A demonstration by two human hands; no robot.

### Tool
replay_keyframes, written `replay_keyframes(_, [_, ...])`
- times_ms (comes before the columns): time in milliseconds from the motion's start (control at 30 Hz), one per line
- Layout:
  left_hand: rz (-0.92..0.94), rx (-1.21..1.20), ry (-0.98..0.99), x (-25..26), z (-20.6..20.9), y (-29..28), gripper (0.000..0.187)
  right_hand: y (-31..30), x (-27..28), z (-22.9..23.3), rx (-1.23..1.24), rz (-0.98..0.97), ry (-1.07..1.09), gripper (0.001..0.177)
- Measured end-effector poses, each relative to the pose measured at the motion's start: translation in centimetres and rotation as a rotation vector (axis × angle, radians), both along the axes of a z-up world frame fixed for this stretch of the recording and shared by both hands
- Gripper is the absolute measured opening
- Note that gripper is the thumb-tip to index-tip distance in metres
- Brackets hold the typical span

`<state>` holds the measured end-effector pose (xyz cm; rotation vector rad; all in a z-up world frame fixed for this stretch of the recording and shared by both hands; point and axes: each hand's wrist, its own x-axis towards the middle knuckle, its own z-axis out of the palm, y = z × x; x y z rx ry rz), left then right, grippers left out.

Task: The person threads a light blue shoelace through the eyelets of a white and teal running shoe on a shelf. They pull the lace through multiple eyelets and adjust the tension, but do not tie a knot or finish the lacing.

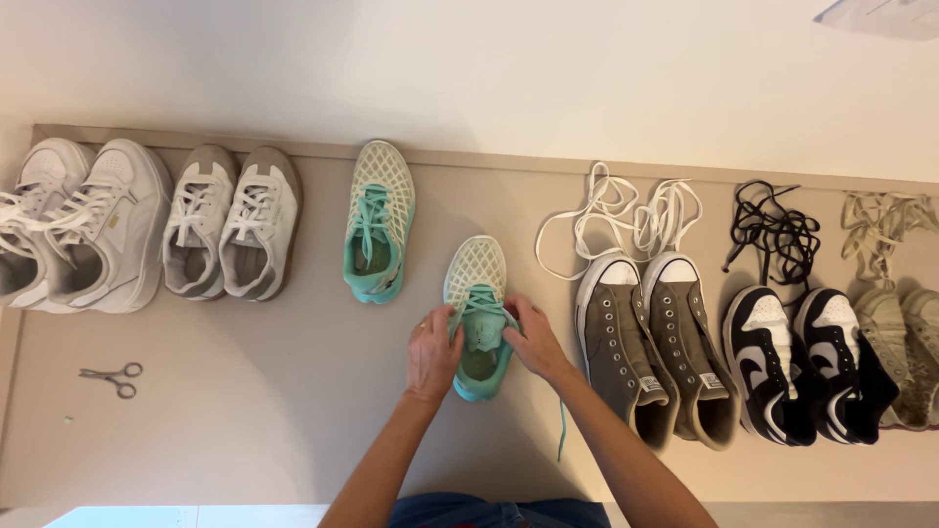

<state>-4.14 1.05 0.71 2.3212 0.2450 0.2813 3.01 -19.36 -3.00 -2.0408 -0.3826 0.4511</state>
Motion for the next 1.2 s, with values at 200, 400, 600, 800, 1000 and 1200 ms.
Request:
replay_keyframes(200, [0.06, -0.004, 0.036, -0.4, 1.8, -0.2, 0.05, -1.5, 2.0, -3.5, 0.211, -0.208, 0.495, 0.041])
replay_keyframes(400, [0.001, 0.078, -0.004, -2.9, 2.1, -2.1, 0.021, -1.9, 5.0, -2.3, 0.072, 0.045, 0.494, 0.025])
replay_keyframes(600, [-0.125, 0.5, 0.053, -1.0, 2.2, -3.7, 0.03, -0.3, 4.5, 0.7, -0.134, 0.03, 0.332, 0.028])
replay_keyframes(800, [-0.174, 0.559, -0.039, 0.0, 1.8, -2.3, 0.024, 0.3, 3.3, 2.0, -0.131, 0.002, 0.118, 0.032])
replay_keyframes(1000, [-0.17, 0.565, -0.23, -1.4, 0.7, -1.7, 0.037, 0.5, 2.8, 2.1, -0.195, -0.01, 0.21, 0.043])
replay_keyframes(1200, [0.167, 0.089, 0.135, -2.7, 1.0, -4.6, 0.025, -0.1, 2.3, 0.7, -0.164, -0.053, 0.313, 0.06])
